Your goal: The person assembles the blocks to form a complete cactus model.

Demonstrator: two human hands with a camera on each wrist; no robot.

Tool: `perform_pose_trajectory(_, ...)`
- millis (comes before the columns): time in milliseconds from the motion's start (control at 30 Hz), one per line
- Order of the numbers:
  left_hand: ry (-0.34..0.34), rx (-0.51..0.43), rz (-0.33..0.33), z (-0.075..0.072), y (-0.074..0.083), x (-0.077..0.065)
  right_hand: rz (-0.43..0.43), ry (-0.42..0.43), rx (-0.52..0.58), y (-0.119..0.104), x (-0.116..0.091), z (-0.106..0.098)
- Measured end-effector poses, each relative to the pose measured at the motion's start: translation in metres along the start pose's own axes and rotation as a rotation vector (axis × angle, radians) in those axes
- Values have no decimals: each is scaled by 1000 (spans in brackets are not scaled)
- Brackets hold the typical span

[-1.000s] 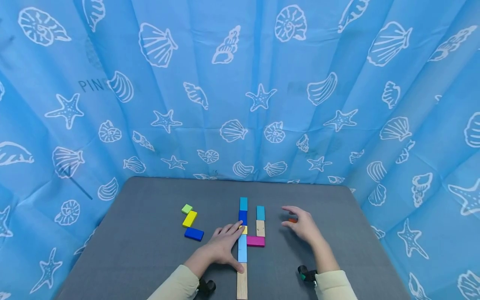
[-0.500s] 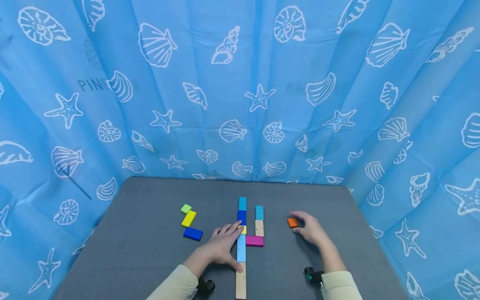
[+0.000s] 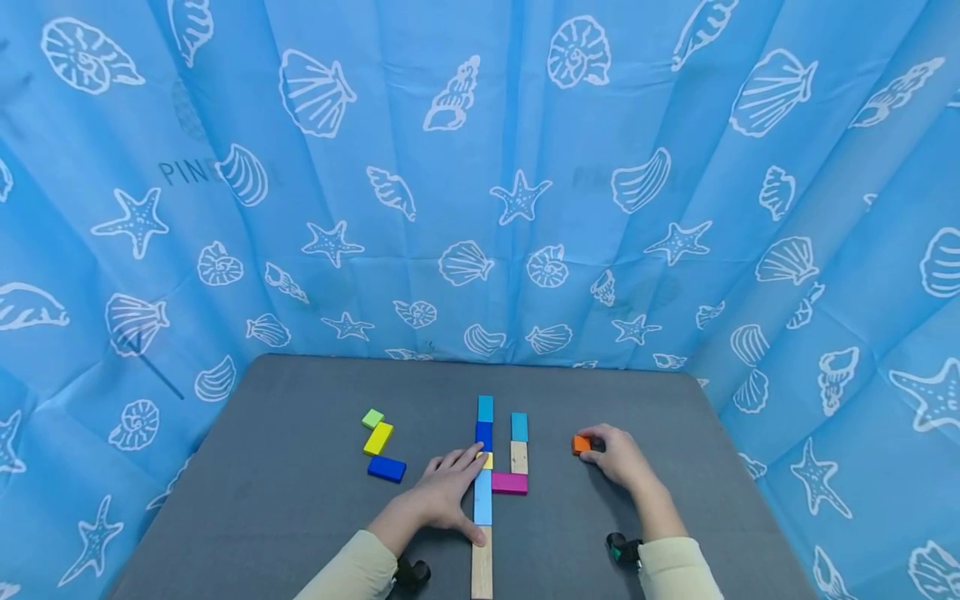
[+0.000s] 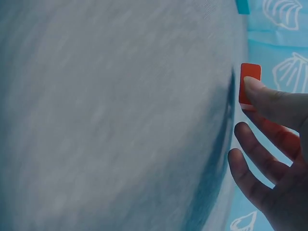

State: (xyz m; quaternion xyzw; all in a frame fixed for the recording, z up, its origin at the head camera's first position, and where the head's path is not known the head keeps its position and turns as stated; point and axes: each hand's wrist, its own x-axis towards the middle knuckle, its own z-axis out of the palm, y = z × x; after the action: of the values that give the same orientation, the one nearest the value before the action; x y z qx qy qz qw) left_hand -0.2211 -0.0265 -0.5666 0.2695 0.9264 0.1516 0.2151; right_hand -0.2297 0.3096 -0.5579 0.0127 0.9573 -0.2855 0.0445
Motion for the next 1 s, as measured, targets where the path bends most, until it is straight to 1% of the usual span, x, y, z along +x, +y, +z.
perform_pose_trajectory(133, 2, -2, -1, 1, -1, 0, 26, 14, 19, -8, 4, 1)
perform_pose_trajectory(267, 3, 0, 1, 2, -2, 0, 22, 26, 39, -16, 9, 2)
perform_pose_trajectory(567, -3, -1, 3, 2, -2, 0, -17, 57, 59, -33, 21, 2)
perform_pose_trajectory(767, -2, 2, -3, 1, -1, 0, -57, 59, 76, -44, 30, 1)
perform_pose_trajectory(1000, -4, 8, -11, 1, 0, 0, -61, 62, 84, -57, 36, 6)
